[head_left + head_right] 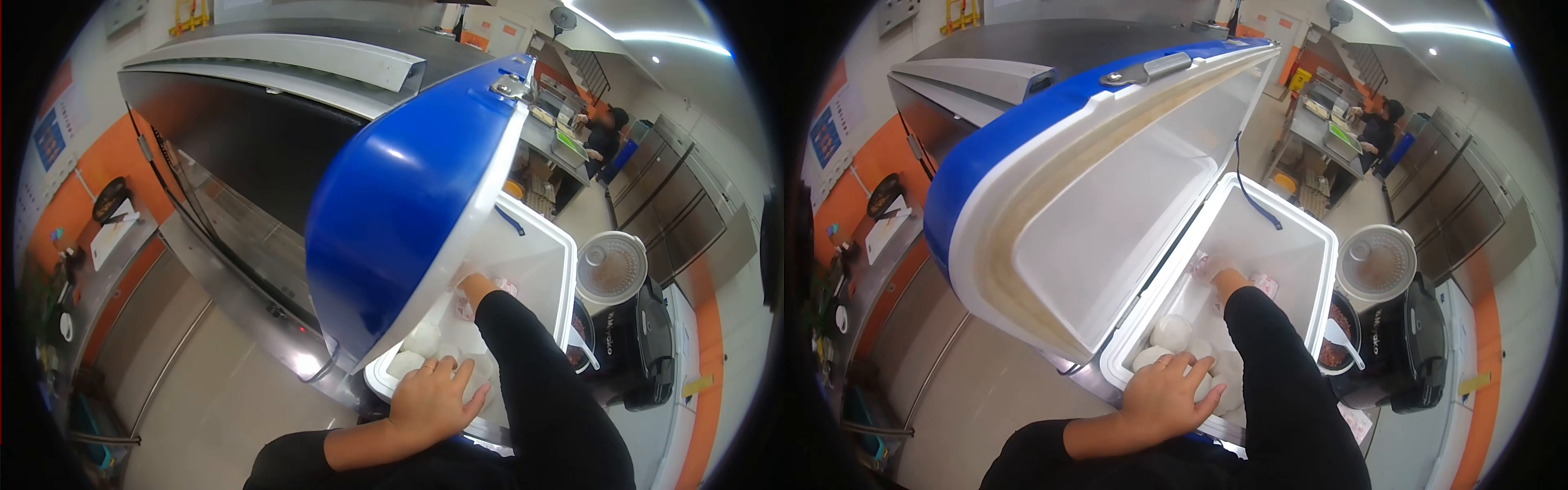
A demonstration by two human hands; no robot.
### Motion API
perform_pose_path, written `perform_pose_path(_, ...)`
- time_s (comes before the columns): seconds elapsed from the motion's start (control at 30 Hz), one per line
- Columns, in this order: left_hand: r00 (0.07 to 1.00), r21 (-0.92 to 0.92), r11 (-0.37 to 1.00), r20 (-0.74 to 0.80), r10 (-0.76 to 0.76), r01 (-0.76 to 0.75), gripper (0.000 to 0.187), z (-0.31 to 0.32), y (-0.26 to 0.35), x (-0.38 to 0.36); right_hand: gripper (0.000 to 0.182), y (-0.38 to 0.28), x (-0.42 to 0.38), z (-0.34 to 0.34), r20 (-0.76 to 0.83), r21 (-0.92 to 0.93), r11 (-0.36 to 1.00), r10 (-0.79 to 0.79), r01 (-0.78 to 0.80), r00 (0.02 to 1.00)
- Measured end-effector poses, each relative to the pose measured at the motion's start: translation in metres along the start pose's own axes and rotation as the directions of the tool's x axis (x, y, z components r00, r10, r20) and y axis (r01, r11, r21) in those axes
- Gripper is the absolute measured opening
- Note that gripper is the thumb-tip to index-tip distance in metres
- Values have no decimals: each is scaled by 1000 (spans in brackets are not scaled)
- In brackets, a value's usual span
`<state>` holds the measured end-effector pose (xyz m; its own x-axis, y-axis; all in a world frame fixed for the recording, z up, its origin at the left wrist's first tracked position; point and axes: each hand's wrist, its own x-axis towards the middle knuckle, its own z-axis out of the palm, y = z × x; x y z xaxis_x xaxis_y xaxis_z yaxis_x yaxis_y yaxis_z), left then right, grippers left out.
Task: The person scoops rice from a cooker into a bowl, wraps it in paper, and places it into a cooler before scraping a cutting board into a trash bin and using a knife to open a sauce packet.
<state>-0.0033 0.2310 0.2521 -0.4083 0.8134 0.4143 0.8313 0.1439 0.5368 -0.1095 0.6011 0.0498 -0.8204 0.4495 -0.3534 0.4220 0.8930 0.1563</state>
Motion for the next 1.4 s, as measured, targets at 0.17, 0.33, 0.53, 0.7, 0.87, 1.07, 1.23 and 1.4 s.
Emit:
perform_pose_path(0.17,1000,-27,1000,23,-2,3,37,-1,1,1,49,-15,10,56,-240,144,920,-326,365,915)
perform_pose_path(0.33,1000,-11,1000,18,12,-12,38,0,0,0,43,-19,-19,14,-31,262,807,-541,529,840)
perform_pose_path(0.53,999,-34,999,37,14,-12,40,-1,-1,0,37,31,-21,0,91,164,865,-493,475,865)
perform_pose_path(0.7,999,-28,999,42,21,-20,40,-2,-1,1,29,79,-43,-22,441,-332,917,-55,220,896)
perform_pose_path(0.87,999,-32,999,49,11,-10,41,-3,0,2,46,73,-59,12,325,-313,948,163,-57,932)
perform_pose_path(1.07,1000,-1,1000,5,30,-30,38,-2,-1,1,41,61,-47,-6,240,-195,942,314,-271,918)
perform_pose_path(1.23,999,-12,999,-5,45,-45,38,1,-3,2,40,38,-15,3,-156,-26,999,43,-48,987)
perform_pose_path(1.4,998,-1,1000,64,9,-9,37,-2,0,3,50,11,-14,36,-346,173,982,135,-78,928)
